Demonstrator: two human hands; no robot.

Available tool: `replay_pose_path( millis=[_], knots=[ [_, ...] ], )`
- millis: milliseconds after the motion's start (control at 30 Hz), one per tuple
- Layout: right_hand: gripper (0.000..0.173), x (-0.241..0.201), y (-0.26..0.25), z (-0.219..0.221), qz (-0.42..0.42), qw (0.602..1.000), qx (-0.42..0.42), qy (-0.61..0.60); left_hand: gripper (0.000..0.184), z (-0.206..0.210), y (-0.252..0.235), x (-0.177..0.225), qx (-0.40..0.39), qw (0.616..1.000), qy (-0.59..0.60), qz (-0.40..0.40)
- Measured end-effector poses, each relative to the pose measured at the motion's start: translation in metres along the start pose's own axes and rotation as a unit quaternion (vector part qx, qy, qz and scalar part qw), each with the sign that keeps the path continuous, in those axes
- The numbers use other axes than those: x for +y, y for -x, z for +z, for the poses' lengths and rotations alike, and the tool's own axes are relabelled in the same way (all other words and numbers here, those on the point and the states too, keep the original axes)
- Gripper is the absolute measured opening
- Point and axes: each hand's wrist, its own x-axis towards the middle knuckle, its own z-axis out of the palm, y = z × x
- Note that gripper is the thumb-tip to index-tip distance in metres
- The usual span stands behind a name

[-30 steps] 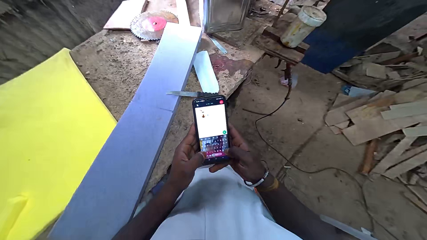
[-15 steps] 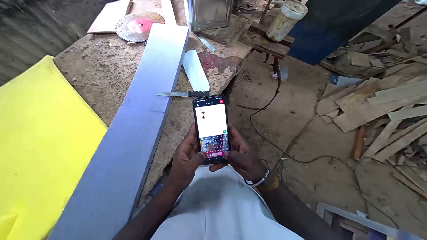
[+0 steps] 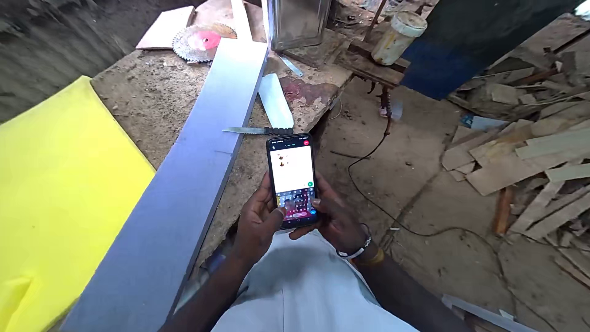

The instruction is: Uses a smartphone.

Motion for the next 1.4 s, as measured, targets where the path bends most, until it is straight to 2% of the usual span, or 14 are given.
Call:
replay_pose_path(
  millis=[100, 200, 333, 567, 733, 867, 967, 1200, 1400],
  knots=[
    [0.065, -0.002, 0.000, 0.003, 0.007, 1.000, 0.001, 0.023, 0.075, 0.000, 0.003, 0.000, 0.012, 1.000, -0.008, 0.009],
    [0.058, -0.002, -0.001, 0.008, 0.010, 0.999, 0.022, 0.042, 0.079, 0.000, 0.006, -0.001, 0.000, 1.000, 0.010, 0.016],
    [0.058, -0.003, 0.001, 0.007, 0.010, 0.999, 0.023, 0.047, 0.082, 0.003, 0.008, -0.005, -0.006, 1.000, 0.006, 0.025],
    [0.067, -0.007, 0.006, -0.002, 0.008, 0.998, 0.000, 0.062, 0.080, 0.019, 0.004, -0.007, 0.061, 0.997, -0.052, 0.007],
    [0.074, -0.010, 0.007, -0.006, 0.003, 0.997, -0.019, 0.071, 0.078, 0.013, 0.003, -0.007, 0.024, 0.999, -0.018, 0.014],
    [0.084, -0.017, 0.006, 0.001, 0.012, 0.993, -0.003, 0.117, 0.077, 0.012, 0.003, -0.008, 0.019, 1.000, -0.003, 0.019],
    [0.085, -0.018, 0.006, 0.003, 0.017, 0.991, 0.014, 0.135, 0.080, 0.012, 0.001, -0.008, 0.000, 1.000, 0.011, 0.024],
    [0.090, -0.014, 0.011, -0.004, 0.001, 0.991, 0.011, 0.130, 0.084, 0.019, -0.004, -0.011, 0.015, 1.000, 0.004, 0.013],
    [0.094, -0.012, 0.015, -0.009, -0.002, 0.992, 0.029, 0.126, 0.080, 0.022, -0.008, -0.015, 0.013, 1.000, 0.019, -0.008]
  ],
)
